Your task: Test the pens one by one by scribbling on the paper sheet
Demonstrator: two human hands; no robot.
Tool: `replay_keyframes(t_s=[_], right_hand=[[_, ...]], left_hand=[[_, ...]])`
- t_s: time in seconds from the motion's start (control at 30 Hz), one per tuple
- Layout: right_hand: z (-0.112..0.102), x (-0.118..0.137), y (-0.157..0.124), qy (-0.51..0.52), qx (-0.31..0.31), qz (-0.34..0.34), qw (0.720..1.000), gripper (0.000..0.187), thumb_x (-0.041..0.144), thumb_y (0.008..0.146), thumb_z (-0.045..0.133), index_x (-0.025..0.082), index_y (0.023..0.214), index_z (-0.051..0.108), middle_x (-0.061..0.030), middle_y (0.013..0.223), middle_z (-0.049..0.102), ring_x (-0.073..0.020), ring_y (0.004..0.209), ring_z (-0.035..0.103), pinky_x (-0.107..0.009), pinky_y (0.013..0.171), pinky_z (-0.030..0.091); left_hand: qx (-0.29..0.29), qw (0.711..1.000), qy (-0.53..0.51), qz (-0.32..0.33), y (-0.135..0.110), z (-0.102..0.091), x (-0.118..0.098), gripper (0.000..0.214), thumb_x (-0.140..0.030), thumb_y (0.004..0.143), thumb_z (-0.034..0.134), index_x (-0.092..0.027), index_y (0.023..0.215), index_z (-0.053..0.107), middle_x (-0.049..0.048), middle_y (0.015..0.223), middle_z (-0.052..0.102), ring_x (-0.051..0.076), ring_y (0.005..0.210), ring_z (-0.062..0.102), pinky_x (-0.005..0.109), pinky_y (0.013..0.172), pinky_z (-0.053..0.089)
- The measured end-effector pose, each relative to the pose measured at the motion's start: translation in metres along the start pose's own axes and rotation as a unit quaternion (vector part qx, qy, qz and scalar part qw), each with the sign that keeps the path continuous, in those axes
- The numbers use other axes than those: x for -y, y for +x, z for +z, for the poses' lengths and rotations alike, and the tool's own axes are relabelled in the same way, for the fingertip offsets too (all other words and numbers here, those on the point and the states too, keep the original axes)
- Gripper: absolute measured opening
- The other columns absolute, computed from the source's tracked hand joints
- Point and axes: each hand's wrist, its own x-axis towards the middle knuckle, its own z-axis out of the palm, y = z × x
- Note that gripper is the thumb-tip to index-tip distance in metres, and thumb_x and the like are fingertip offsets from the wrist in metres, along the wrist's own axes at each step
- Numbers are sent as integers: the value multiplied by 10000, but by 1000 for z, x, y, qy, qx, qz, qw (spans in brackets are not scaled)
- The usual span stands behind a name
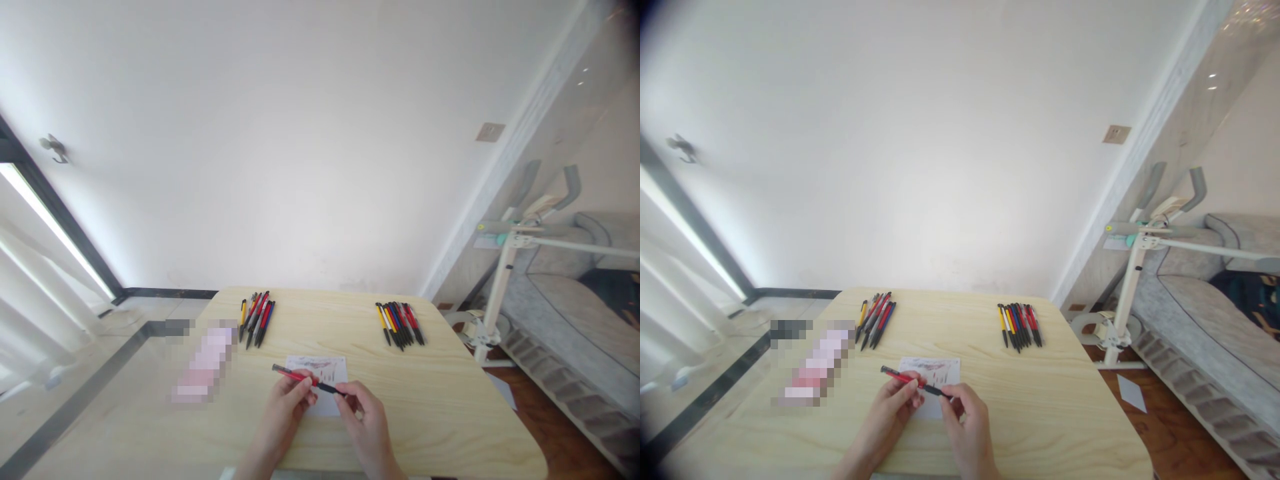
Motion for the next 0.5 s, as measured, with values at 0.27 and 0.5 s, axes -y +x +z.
replay_keyframes(t_s=[0.27,0.5], right_hand=[[0,-3,-1,0,5,8,1000,163,283,826,527,176,849,647,-40,735,659,-156,625,595,-224,583,463],[1,-6,-2,6,10,28,1000,197,321,824,536,171,863,656,-33,660,664,-152,547,601,-229,559,472]], left_hand=[[-7,1000,3,0,-1,1,0,136,-192,663,712,-134,775,662,36,758,643,55,515,500,223,594,428],[-7,1000,3,3,-1,0,1,119,-189,667,708,-138,770,676,35,760,651,43,506,482,210,592,420]])
